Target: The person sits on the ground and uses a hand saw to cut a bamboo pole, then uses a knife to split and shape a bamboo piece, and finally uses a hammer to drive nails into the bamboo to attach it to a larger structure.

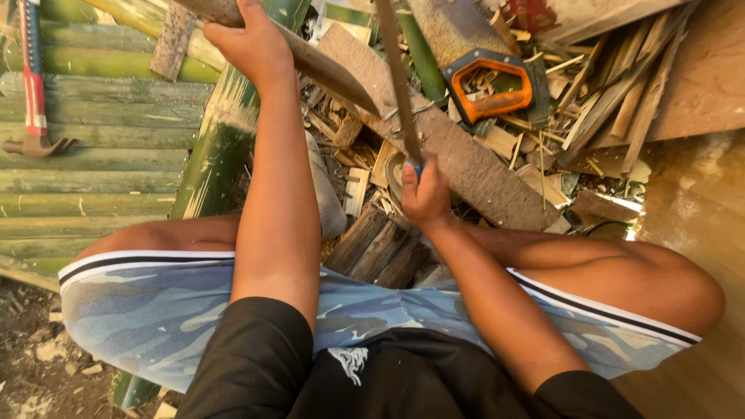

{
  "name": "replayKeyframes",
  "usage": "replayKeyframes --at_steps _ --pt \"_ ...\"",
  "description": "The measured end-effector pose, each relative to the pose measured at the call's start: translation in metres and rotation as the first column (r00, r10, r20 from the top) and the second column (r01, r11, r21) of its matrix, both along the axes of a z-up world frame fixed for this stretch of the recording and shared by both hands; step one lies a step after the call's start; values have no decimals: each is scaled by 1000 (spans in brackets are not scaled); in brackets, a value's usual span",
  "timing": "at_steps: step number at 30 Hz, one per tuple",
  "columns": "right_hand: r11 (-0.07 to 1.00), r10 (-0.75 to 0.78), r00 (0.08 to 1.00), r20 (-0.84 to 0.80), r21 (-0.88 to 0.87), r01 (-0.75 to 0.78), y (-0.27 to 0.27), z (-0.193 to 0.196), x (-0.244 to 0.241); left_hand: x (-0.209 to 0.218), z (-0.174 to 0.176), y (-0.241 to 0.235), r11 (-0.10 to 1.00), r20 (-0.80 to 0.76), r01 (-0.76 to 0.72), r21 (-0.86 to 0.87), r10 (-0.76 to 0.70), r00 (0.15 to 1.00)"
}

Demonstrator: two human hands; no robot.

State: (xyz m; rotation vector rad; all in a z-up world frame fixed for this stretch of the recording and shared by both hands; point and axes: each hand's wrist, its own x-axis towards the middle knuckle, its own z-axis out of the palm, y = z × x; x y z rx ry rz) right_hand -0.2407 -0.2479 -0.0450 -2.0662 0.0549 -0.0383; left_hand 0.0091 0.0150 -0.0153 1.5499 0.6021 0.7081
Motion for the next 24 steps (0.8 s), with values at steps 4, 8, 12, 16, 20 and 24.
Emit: replayKeyframes --at_steps 4,8,12,16,20,24 --pt "966 38 923 -382 -222 -132 4 -2 -3 -2 26 -5 999 -106 -15 -35 11 994" --pt "997 51 960 -274 -36 -63 2 -3 7 -24 51 -3 964 -161 -137 -227 102 982" --pt "979 50 867 -495 197 56 -6 -13 7 -63 31 26 791 -313 -449 -415 340 887" --pt "991 30 881 -473 129 35 0 -22 -2 -122 -17 66 608 -610 -664 -435 344 714" --pt "992 8 872 -489 114 55 -2 -24 6 -166 -43 82 839 -744 -201 -506 -307 593" --pt "981 28 848 -529 180 79 -1 -26 8 -145 -37 71 593 -822 622 512 127 556"
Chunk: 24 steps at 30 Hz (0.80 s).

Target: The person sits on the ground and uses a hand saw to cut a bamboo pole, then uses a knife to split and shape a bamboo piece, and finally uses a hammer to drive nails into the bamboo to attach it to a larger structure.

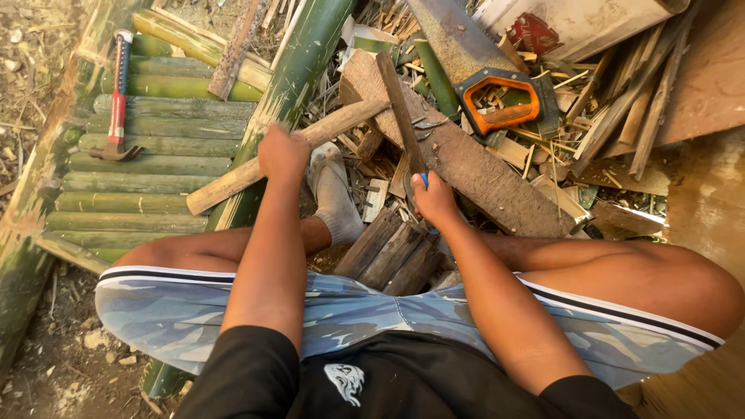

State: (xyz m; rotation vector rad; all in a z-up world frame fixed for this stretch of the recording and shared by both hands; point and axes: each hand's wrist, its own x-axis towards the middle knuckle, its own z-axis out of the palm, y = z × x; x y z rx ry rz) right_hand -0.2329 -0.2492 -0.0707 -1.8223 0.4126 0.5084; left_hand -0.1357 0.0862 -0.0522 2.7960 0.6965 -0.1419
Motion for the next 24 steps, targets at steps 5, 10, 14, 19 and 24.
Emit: replayKeyframes --at_steps 5,10,14,19,24 --pt "977 -37 978 203 -199 79 -4 -5 -2 45 35 -38 868 40 453 204 -470 882" --pt "915 -248 961 119 -296 273 -19 34 2 40 109 -67 899 -132 433 -67 -438 889" --pt "971 -203 873 444 -22 238 -27 95 19 53 171 -92 844 100 528 -99 -519 849" --pt "969 84 456 886 -180 171 -13 154 41 59 207 -113 812 74 469 -347 -475 877" --pt "940 214 712 669 -339 36 -1 167 37 44 190 -132 786 -108 430 -444 -523 845"
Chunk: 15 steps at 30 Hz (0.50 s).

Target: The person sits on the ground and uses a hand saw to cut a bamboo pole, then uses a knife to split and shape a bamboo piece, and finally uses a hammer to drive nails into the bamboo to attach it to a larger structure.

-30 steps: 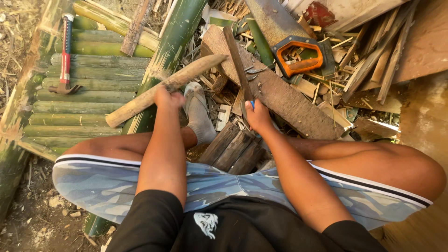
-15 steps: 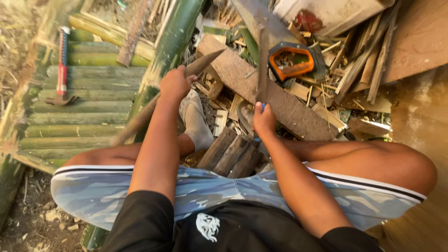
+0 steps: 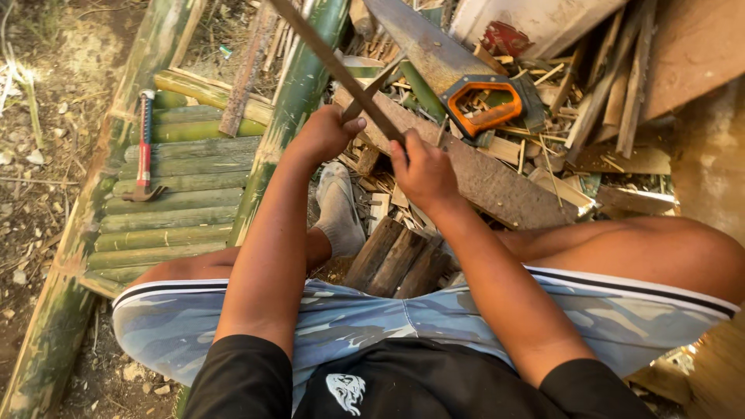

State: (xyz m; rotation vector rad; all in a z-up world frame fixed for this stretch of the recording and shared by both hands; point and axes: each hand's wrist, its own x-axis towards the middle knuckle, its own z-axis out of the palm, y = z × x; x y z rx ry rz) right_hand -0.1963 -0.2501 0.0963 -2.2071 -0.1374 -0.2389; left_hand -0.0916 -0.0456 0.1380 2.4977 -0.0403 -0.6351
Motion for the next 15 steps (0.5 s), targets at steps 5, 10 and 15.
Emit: replayKeyframes --at_steps 5,10,15 --pt "992 -27 999 19 -122 29 -12 -8 1 -14 -13 -14 998 44 51 36 -52 998" --pt "985 -173 984 40 -19 174 -44 -18 5 -32 -5 -9 992 -34 53 110 -49 998" --pt "954 -290 945 -151 38 298 -42 -23 8 -29 1 -7 994 -52 0 110 5 999"
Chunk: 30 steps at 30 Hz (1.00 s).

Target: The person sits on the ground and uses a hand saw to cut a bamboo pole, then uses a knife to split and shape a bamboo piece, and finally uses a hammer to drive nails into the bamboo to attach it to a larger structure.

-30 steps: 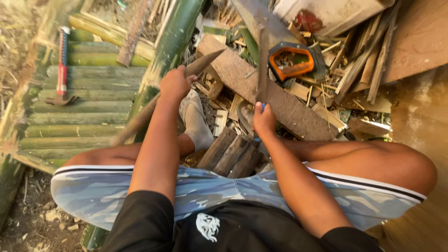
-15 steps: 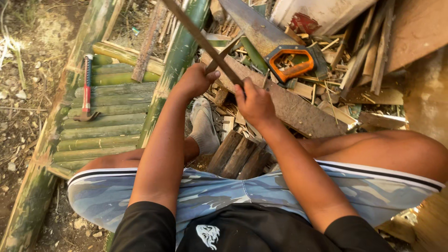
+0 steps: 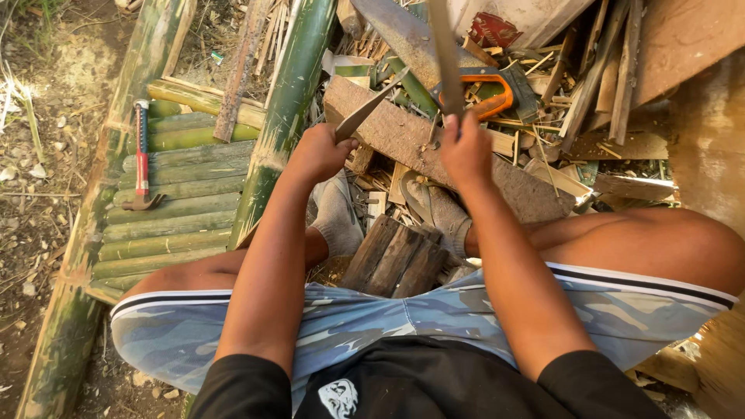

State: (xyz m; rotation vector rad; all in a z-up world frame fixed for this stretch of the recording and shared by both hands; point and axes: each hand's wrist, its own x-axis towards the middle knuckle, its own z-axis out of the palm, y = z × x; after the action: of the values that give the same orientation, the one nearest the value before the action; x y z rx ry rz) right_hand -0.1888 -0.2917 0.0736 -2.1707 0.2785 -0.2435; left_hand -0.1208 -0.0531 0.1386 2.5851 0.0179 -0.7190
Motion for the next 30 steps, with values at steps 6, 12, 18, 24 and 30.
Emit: replayKeyframes --at_steps 6,12,18,24,30 --pt "937 331 942 61 -139 -321 32 -9 -2 9 -12 -16 996 73 63 62 -68 995" --pt "992 125 990 65 12 -126 12 -20 5 0 3 -7 995 35 -52 -80 55 998" --pt "989 -131 982 136 -56 140 -18 -36 4 22 89 37 585 342 71 -808 368 864" --pt "920 82 959 -270 391 31 16 -47 -19 27 60 124 -149 -105 33 -988 819 564" --pt "918 196 885 -423 395 -15 40 -56 -27 -55 -122 169 -537 -638 -349 -768 692 339"
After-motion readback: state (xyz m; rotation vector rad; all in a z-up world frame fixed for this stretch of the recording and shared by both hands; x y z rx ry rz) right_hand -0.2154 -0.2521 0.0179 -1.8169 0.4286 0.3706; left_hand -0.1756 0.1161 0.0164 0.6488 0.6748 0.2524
